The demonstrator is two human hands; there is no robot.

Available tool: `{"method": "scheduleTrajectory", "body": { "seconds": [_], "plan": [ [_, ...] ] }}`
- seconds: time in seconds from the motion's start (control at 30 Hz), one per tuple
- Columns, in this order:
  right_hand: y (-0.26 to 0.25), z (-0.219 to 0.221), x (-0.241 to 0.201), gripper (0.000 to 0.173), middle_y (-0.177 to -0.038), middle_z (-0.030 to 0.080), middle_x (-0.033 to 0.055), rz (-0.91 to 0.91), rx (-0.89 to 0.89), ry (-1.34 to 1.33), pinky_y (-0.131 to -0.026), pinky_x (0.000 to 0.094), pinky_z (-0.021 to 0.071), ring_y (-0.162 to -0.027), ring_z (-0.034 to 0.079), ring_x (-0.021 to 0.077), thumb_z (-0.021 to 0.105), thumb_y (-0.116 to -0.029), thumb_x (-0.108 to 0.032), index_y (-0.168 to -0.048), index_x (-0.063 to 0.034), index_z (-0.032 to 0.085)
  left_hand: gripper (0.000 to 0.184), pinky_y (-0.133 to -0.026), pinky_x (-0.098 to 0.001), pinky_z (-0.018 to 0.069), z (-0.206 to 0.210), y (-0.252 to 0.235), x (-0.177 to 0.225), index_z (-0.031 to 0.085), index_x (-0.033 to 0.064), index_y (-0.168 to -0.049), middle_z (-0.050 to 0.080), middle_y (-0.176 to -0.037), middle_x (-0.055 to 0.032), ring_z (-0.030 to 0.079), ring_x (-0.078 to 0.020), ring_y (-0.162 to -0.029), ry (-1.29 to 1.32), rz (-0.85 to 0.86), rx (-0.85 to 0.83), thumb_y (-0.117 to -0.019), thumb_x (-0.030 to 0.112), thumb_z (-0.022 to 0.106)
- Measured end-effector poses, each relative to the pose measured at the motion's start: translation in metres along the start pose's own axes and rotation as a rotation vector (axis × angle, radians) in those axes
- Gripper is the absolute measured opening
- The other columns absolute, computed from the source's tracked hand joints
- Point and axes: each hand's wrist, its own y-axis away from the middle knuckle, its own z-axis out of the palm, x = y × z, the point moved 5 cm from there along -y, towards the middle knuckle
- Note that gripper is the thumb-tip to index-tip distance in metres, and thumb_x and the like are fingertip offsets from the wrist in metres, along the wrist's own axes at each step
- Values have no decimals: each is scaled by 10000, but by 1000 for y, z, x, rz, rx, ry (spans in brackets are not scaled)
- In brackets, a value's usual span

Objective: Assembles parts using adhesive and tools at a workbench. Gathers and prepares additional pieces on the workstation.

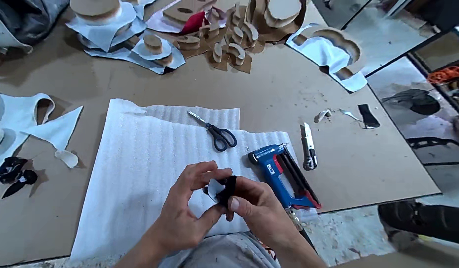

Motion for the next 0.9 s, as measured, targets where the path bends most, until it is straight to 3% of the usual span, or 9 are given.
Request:
{"method": "scheduleTrajectory", "body": {
  "seconds": [0.13, 0.27, 0.37, 0.43, 0.6, 0.77, 0.9],
  "plan": [
    [0, -1, -17, 328, -1114, 714, 66, -54, -153, 21, -802, 292, 618, -949, 696, 115, 761, -936, -195, -1216, -30, 721, 678, -1051, -427, 563, 2, 2, 22, 461, 262, -1469, 636, -1362, -16, 609, -240, -1275, -68, 90, -34, -882, 166, 785],
    [4, -4, -40, 293, -1055, 699, 74, -288, 21, 414, -770, 315, 653, -898, 714, 160, 828, -876, -196, -1119, -58, 741, 585, -1010, -445, 599, -1, 5, 45, 516, 224, -1426, 672, -1291, -21, 658, -245, -1198, -141, 193, 7, -890, 89, 707],
    [8, -1, -50, 291, -1047, 683, 38, -409, 83, 552, -740, 270, 652, -861, 704, 113, 837, -868, -201, -1112, -81, 735, 388, -980, -361, 582, -5, 3, 56, 623, 199, -1337, 691, -1223, 14, 652, -168, -1159, -244, 226, 75, -964, 276, 697],
    [10, 1, -53, 287, -1048, 678, 29, -443, 98, 595, -734, 254, 648, -862, 699, 97, 828, -878, -209, -1113, -78, 730, 358, -1001, -323, 558, -2, -2, 62, 663, 196, -1291, 690, -1216, 35, 631, -132, -1188, -402, 242, 69, -982, 374, 693],
    [10, 5, -56, 299, -1044, 688, 12, -442, 107, 712, -674, 211, 603, -841, 670, 70, 799, -908, -284, -1138, -100, 745, 140, -896, -257, 555, 1, -8, 66, 758, 180, -1111, 715, -1033, 29, 655, -101, -1048, -523, 311, 88, -999, 207, 678],
    [7, 10, -56, 291, -931, 688, 47, -325, 77, 430, -661, 228, 607, -767, 669, 79, 798, -906, -240, -1072, -9, 740, 109, -872, -254, 577, -2, -12, 70, 761, 143, -1041, 742, -1001, 7, 689, -102, -1000, -513, 346, 109, -1003, 187, 669],
    [4, 18, -53, 258, -889, 666, 19, -321, 119, 180, -617, 172, 545, -716, 607, 18, 794, -903, -207, -1062, -9, 749, 107, -837, -241, 576, 1, -14, 59, 775, 145, -991, 735, -960, 34, 681, -81, -947, -256, 193, 240, -982, 225, 704]
  ]
}}
